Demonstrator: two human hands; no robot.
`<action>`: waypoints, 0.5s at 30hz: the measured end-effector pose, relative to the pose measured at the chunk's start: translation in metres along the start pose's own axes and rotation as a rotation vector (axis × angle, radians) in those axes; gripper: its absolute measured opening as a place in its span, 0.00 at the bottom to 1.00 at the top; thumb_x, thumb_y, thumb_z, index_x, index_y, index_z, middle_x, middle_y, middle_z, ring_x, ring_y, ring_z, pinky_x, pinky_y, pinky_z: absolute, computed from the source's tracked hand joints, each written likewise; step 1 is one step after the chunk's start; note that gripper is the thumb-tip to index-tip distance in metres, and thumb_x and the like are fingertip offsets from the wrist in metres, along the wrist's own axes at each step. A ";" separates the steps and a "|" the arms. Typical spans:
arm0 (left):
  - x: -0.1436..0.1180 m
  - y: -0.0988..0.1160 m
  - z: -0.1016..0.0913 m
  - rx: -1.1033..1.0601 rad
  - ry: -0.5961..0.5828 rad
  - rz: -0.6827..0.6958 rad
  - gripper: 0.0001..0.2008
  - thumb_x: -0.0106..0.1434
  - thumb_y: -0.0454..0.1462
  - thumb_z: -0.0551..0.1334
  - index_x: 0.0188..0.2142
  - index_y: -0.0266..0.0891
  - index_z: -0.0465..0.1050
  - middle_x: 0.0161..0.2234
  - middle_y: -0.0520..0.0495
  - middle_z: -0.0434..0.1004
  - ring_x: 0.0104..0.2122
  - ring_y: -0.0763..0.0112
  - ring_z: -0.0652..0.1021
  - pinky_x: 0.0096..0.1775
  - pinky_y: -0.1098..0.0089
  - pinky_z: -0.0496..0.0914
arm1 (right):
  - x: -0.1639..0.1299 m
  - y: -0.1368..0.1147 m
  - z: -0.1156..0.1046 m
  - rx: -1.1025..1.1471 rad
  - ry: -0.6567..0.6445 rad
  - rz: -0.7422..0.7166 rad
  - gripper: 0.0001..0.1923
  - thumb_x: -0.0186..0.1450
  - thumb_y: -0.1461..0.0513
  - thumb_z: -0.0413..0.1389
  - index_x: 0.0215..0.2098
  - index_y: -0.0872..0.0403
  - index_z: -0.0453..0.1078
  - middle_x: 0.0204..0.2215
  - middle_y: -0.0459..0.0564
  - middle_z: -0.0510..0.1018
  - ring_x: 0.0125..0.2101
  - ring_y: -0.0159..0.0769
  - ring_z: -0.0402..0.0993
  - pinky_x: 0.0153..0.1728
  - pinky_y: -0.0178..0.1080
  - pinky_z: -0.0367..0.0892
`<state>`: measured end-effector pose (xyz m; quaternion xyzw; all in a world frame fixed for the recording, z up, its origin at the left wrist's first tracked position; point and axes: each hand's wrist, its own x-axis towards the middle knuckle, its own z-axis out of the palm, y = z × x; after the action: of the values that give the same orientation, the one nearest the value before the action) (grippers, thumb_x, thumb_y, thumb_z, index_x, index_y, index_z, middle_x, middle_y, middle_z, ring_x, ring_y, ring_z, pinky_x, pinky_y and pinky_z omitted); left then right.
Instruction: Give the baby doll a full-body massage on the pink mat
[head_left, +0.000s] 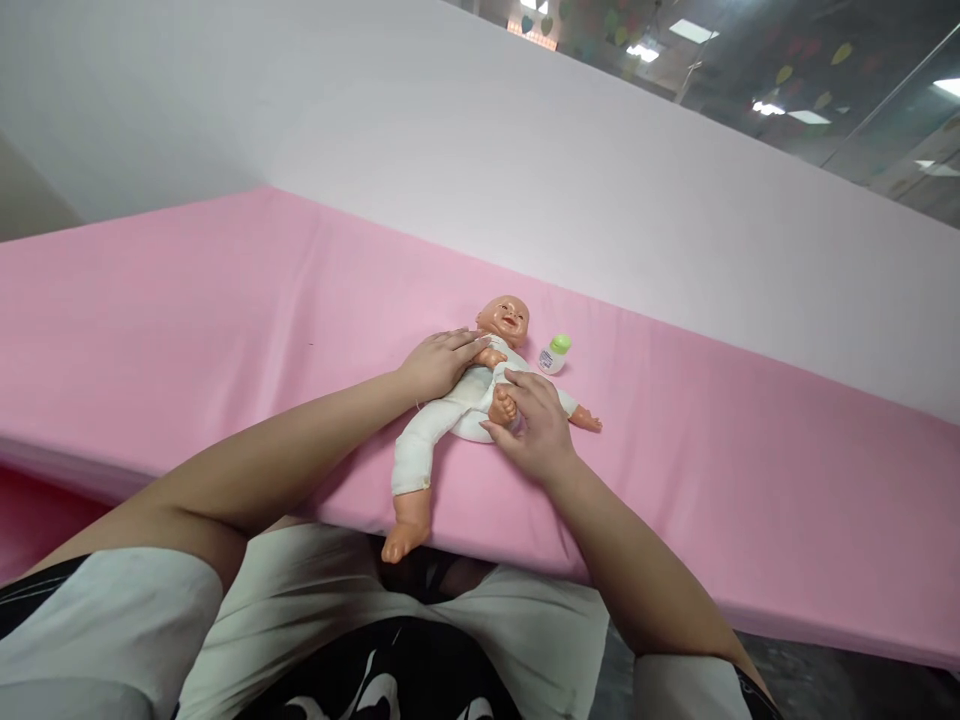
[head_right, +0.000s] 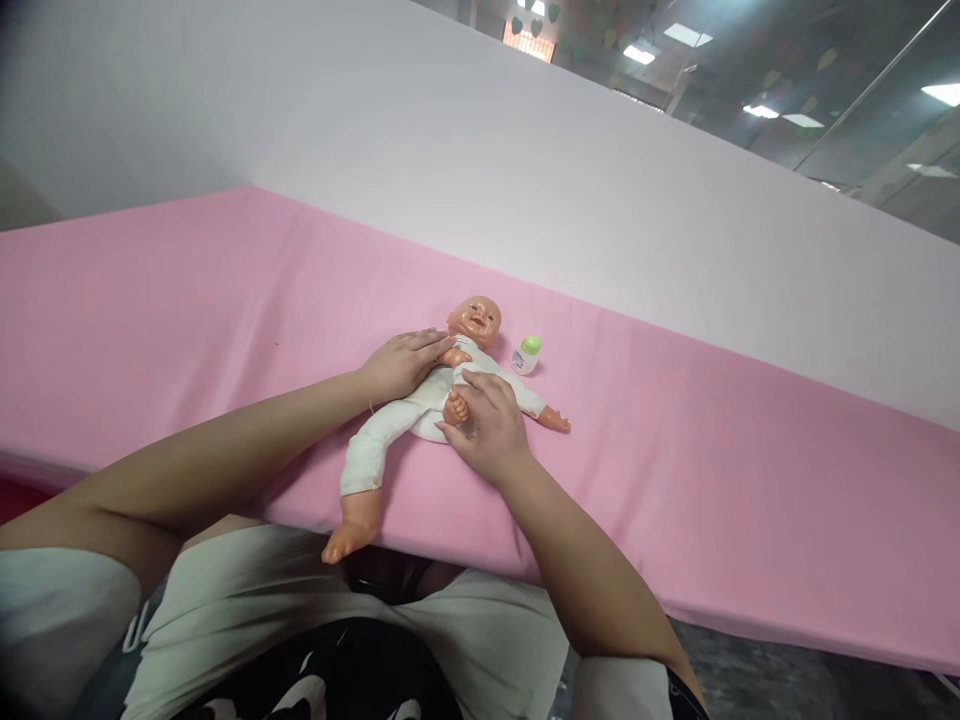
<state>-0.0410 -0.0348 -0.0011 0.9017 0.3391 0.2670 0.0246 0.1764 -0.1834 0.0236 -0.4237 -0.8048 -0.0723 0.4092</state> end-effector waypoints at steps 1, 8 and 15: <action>-0.001 0.000 -0.001 -0.049 0.020 -0.030 0.27 0.76 0.39 0.52 0.72 0.43 0.65 0.70 0.42 0.69 0.69 0.54 0.69 0.68 0.53 0.64 | 0.000 -0.004 -0.001 -0.015 0.001 -0.029 0.23 0.64 0.57 0.68 0.56 0.48 0.74 0.60 0.58 0.78 0.59 0.54 0.73 0.61 0.61 0.71; -0.004 -0.022 0.001 -0.476 0.289 -0.476 0.28 0.73 0.42 0.56 0.71 0.44 0.64 0.61 0.42 0.79 0.57 0.55 0.79 0.60 0.55 0.73 | -0.007 -0.043 -0.004 0.094 -0.132 -0.320 0.22 0.61 0.43 0.69 0.38 0.49 0.72 0.37 0.52 0.82 0.38 0.44 0.76 0.43 0.49 0.73; 0.012 -0.064 0.012 -1.066 0.484 -1.015 0.18 0.71 0.44 0.64 0.56 0.41 0.68 0.47 0.39 0.79 0.41 0.61 0.84 0.43 0.62 0.80 | -0.030 -0.064 0.027 0.282 -0.414 -0.429 0.37 0.54 0.27 0.62 0.26 0.49 0.62 0.22 0.42 0.67 0.26 0.33 0.63 0.29 0.41 0.62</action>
<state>-0.0659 0.0234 -0.0208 0.4189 0.5324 0.5397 0.4998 0.1218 -0.2302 -0.0003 -0.1891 -0.9439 0.0430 0.2671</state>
